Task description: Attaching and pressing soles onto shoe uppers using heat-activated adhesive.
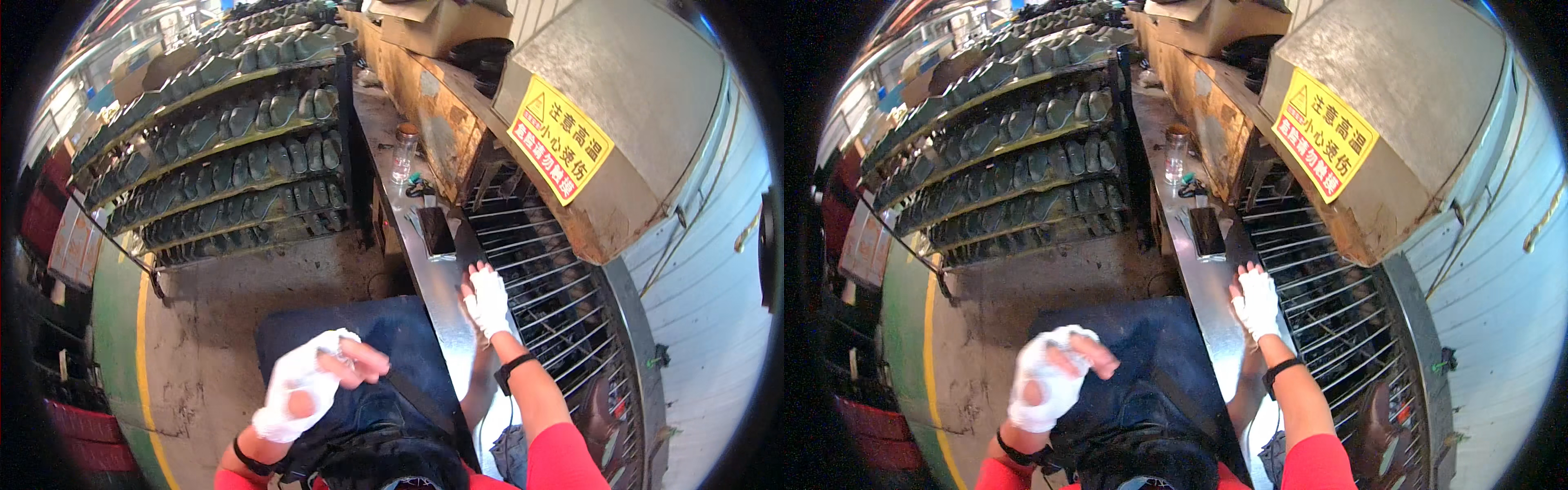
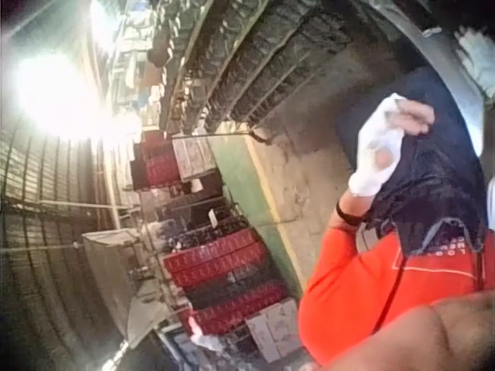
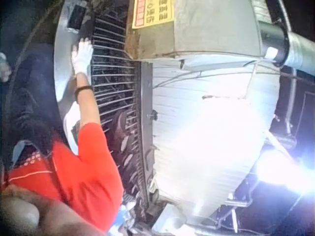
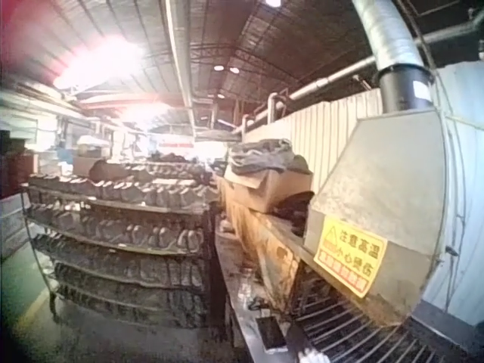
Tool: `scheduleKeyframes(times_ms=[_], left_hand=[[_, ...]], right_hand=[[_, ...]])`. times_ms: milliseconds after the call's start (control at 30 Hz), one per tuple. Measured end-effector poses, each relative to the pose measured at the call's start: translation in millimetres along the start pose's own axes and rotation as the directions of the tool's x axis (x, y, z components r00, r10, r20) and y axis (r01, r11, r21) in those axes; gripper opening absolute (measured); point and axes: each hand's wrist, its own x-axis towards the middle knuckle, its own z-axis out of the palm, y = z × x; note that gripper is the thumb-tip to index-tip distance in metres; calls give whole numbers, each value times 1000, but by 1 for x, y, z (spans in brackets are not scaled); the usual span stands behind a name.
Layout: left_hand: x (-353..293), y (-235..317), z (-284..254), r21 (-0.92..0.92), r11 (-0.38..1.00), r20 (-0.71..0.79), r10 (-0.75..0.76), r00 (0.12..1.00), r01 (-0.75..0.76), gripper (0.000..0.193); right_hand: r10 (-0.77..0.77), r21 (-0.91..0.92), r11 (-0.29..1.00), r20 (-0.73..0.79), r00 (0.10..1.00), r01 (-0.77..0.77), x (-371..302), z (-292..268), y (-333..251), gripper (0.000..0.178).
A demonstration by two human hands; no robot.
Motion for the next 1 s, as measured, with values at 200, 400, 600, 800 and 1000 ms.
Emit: scheduleKeyframes(times_ms=[200,400,600,800,1000], left_hand=[[25,102,19,-447,891,390,277,878,-83,29],[-3,115,23,-520,852,507,362,782,-58,25],[-16,113,15,-519,853,539,366,759,-43,23],[12,96,9,-525,851,586,351,731,12,23],[8,47,-11,47,983,-188,-166,968,177,49]], right_hand=[[119,-21,993,-2,993,-119,-24,-7,-4,56],[61,38,997,-10,998,-61,-19,-12,-6,51],[51,63,997,23,998,-52,-17,-17,-14,51],[46,82,995,88,995,-53,-18,-12,-11,58],[45,38,998,165,985,-52,-17,-10,-9,68]])
